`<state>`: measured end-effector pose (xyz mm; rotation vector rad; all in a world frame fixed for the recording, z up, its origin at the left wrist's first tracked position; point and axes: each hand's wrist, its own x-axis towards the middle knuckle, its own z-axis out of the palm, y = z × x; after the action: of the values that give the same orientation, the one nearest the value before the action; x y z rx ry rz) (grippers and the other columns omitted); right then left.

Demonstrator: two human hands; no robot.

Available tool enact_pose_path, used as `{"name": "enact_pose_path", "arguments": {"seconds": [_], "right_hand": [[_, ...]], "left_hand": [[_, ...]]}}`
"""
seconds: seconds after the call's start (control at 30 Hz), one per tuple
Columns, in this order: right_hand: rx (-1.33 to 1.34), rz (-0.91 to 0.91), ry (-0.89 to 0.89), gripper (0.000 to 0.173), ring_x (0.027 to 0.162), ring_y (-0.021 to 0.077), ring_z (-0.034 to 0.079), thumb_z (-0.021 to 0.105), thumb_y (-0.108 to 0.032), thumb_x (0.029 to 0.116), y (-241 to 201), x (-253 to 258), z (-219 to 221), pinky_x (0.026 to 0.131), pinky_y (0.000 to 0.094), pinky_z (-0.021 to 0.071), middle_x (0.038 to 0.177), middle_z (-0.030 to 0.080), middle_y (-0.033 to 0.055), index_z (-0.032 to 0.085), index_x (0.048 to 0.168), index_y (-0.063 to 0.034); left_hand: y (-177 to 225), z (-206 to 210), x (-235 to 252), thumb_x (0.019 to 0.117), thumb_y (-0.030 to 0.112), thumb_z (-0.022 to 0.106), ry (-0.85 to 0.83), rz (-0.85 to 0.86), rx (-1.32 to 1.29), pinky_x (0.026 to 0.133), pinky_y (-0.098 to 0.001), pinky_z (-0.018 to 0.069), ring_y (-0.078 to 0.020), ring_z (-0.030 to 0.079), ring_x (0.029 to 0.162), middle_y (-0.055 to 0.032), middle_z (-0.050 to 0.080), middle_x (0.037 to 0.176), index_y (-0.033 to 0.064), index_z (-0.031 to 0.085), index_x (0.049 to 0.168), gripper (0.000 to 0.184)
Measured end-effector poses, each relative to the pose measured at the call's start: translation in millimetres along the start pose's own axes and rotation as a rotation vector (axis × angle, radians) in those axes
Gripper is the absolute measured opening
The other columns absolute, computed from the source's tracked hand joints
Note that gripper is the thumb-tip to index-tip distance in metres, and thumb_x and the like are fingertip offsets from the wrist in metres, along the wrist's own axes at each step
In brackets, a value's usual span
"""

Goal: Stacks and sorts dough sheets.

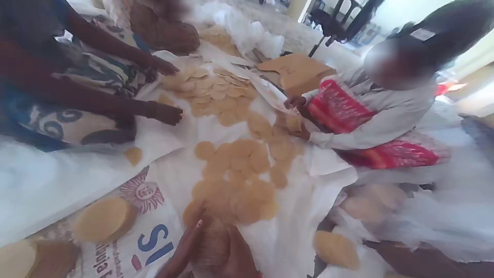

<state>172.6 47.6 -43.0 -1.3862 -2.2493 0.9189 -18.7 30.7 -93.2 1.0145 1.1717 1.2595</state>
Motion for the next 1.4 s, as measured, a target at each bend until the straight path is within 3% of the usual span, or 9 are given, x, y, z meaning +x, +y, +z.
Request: {"name": "enact_pose_path", "arguments": {"seconds": [0.2,0.3,0.43,0.6,0.77,0.87,1.1,1.23,1.4], "right_hand": [[0.228,-0.176,0.243,0.101,0.102,0.0201,0.072,0.096,-0.037,0.0557,-8,2,-9,0.088,0.0378,0.0605,0.117,0.070,0.0201,0.052,0.135,0.0082],[0.405,-0.273,0.296,0.109,0.123,0.0040,0.057,0.093,-0.045,0.0647,-2,-8,3,0.104,0.0229,0.0489,0.136,0.057,0.0113,0.033,0.146,-0.0058],[-0.027,-0.002,0.111,0.138,0.144,0.0475,0.040,0.097,-0.046,0.0457,18,-5,17,0.120,0.0525,0.0351,0.153,0.038,0.0380,0.031,0.149,0.0187],[-0.049,-0.027,0.112,0.138,0.136,0.0453,0.049,0.097,-0.044,0.0399,15,2,9,0.114,0.0506,0.0424,0.146,0.047,0.0352,0.035,0.147,0.0161],[0.031,-0.133,0.181,0.120,0.119,0.0335,0.065,0.092,-0.047,0.0479,25,-3,9,0.100,0.0438,0.0549,0.132,0.061,0.0285,0.045,0.140,0.0144],[0.042,-0.055,0.064,0.119,0.121,0.0358,0.064,0.099,-0.032,0.0440,21,-1,0,0.102,0.0470,0.0538,0.134,0.060,0.0292,0.045,0.140,0.0130],[-0.073,0.052,-0.129,0.121,0.127,0.0420,0.059,0.097,-0.041,0.0521,14,3,-10,0.110,0.0474,0.0466,0.135,0.057,0.0342,0.041,0.143,0.0167],[-0.119,0.118,-0.323,0.129,0.143,0.0444,0.040,0.093,-0.059,0.0525,10,9,-43,0.119,0.0537,0.0334,0.151,0.042,0.0322,0.039,0.148,0.0085],[-0.058,-0.191,0.163,0.037,0.111,0.0330,0.066,0.078,-0.038,0.0837,-2,17,-46,0.094,0.0498,0.0544,0.112,0.073,0.0134,0.077,0.102,-0.0060]], "left_hand": [[32,1,-3,0.1022,0.067,0.030,-0.064,0.186,-0.097,0.120,-0.0431,0.0360,-0.0214,0.043,0.145,-0.0083,0.047,0.156,0.0095,0.045,0.153,0.078],[50,0,-5,0.1024,0.068,0.027,-0.101,0.354,-0.045,0.123,-0.0447,0.0327,-0.0231,0.039,0.148,-0.0069,0.043,0.159,0.0149,0.040,0.157,0.077],[13,3,0,0.1061,0.049,0.037,-0.110,0.243,0.356,0.125,-0.0477,0.0259,-0.0259,0.028,0.153,-0.0161,0.032,0.164,0.0058,0.037,0.157,0.067],[5,17,-13,0.1042,0.050,0.042,-0.073,0.141,0.408,0.123,-0.0501,0.0292,-0.0311,0.028,0.153,-0.0233,0.026,0.164,0.0034,0.027,0.160,0.074],[13,7,-29,0.0767,0.073,0.069,-0.219,0.124,0.352,0.120,-0.0497,0.0336,-0.0385,0.029,0.150,-0.0333,0.019,0.162,-0.0037,0.014,0.161,0.127],[20,-11,-28,0.0576,0.042,0.095,-0.354,0.079,0.436,0.116,-0.0476,0.0396,-0.0396,0.038,0.145,-0.0333,0.019,0.162,-0.0019,0.003,0.161,0.145],[48,-12,0,0.0556,0.023,0.097,-0.360,-0.008,0.621,0.120,-0.0497,0.0332,-0.0421,0.037,0.146,-0.0303,0.034,0.157,-0.0084,0.026,0.155,0.126],[31,-11,5,0.0533,0.026,0.097,-0.415,0.142,0.604,0.102,-0.0486,0.0516,-0.0398,0.054,0.128,-0.0291,0.046,0.144,-0.0020,0.049,0.140,0.103],[8,-3,2,0.0531,0.029,0.096,-0.411,0.333,0.577,0.106,-0.0497,0.0481,-0.0409,0.054,0.128,-0.0266,0.053,0.140,-0.0005,0.046,0.142,0.106]]}}
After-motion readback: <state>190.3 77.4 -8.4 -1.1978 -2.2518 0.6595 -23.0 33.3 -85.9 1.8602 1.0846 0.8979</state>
